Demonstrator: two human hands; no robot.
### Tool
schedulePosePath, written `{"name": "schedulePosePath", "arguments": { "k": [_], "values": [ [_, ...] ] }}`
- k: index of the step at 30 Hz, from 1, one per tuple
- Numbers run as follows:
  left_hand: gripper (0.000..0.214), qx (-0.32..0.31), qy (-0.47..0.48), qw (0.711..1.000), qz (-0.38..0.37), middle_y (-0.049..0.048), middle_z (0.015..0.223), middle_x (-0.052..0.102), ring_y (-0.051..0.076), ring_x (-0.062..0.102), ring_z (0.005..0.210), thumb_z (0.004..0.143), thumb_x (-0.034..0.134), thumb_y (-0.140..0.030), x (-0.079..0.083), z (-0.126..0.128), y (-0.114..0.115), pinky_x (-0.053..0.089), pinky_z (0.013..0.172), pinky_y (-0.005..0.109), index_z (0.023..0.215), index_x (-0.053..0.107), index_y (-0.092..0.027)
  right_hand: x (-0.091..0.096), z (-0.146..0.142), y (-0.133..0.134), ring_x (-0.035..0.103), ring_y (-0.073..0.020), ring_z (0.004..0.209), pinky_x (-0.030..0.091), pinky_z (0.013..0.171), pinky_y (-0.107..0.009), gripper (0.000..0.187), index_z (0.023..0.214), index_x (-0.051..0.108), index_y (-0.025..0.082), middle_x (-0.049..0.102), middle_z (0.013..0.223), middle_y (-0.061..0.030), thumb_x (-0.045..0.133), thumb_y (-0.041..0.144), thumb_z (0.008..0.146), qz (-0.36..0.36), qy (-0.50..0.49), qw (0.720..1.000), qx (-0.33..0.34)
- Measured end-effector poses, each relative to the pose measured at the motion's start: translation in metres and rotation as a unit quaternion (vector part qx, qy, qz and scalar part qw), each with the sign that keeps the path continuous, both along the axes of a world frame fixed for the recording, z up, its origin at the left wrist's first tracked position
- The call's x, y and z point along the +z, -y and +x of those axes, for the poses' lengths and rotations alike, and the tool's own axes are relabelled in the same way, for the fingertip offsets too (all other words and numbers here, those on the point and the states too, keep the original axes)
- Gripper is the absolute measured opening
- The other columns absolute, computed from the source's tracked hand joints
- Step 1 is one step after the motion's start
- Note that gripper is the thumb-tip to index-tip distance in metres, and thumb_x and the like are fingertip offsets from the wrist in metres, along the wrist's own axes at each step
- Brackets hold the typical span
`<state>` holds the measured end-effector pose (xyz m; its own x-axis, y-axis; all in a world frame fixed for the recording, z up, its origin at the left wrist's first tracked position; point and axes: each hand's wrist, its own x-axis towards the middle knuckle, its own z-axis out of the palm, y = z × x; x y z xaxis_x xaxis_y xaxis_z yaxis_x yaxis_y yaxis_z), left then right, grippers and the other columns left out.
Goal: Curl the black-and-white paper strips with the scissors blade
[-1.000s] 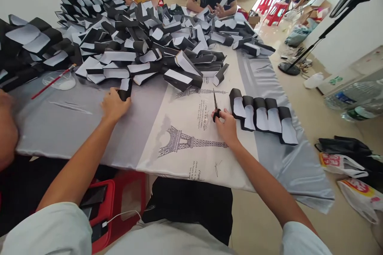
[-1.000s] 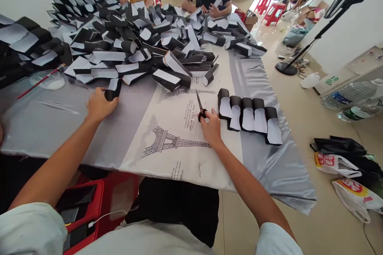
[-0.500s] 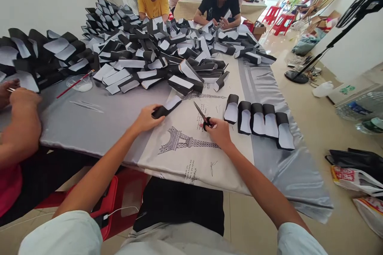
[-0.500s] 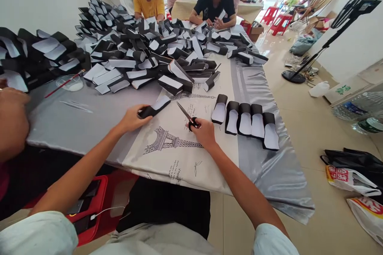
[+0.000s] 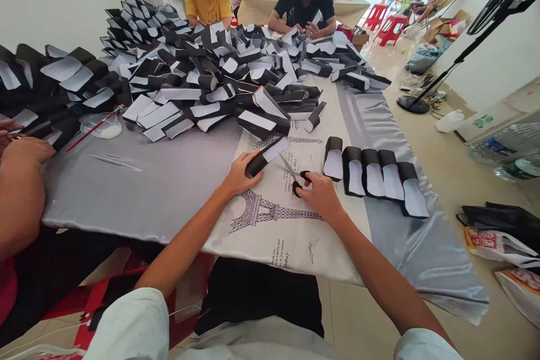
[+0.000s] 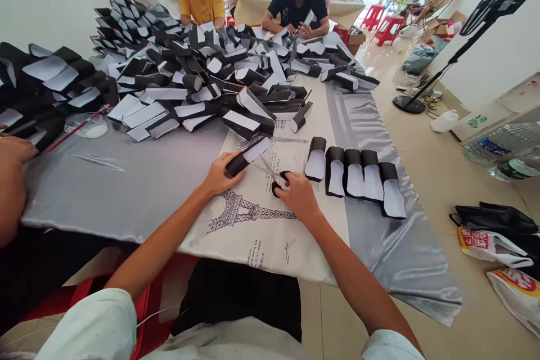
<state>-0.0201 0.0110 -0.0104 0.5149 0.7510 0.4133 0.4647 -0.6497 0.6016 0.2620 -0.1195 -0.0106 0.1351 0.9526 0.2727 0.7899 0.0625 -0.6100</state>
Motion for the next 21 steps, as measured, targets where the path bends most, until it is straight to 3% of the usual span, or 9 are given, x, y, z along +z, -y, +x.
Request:
{"name": "schedulePosePath", "arguments": {
  "k": [5,10,17,21],
  "values": [
    [0.066,-0.015,0.006,1.0,-0.013,0.0137,0.15,0.072,0.033,0.072,0.131,0.1,0.07,-0.038,0.002,-0.002,0.004,0.057,0.118,0.051,0.163,0.056,-0.021,-0.001,-0.005,-0.003,0.038,-0.0177,0.056,0.027,0.062,-0.037,0.048,0.065,0.03,0.027,0.048,0.056,-0.0006,0.063,0.041,0.097,-0.047,0.014,0.999,0.011],
    [0.063,0.009,0.019,0.999,-0.039,0.0139,0.147,0.073,0.033,0.073,0.128,0.101,0.069,-0.041,0.0,-0.005,0.002,0.058,0.115,0.052,0.16,0.059,-0.021,-0.002,-0.004,-0.004,0.034,-0.0177,0.057,0.029,0.062,-0.036,0.047,0.067,0.032,0.027,0.047,0.056,0.0008,0.062,0.047,0.097,-0.032,-0.017,0.999,-0.004],
    [0.061,-0.016,0.035,0.998,-0.057,0.0128,0.152,0.073,0.034,0.073,0.133,0.099,0.072,-0.038,0.0,-0.006,-0.001,0.056,0.119,0.053,0.157,0.062,-0.022,0.005,-0.011,0.0,0.049,-0.0165,0.06,0.041,0.061,-0.032,0.049,0.063,0.053,0.025,0.057,0.059,-0.0001,0.074,0.058,0.093,0.001,-0.116,0.993,-0.035],
    [0.065,-0.029,0.066,0.994,-0.084,0.0138,0.15,0.073,0.036,0.071,0.136,0.097,0.078,-0.04,0.004,-0.002,0.006,0.055,0.119,0.054,0.158,0.062,-0.022,0.005,-0.022,0.002,0.069,-0.0219,0.07,0.059,0.068,-0.037,0.04,0.087,0.082,0.021,0.078,0.081,-0.0049,0.081,0.06,0.087,-0.011,-0.307,0.951,-0.041]
  ]
}}
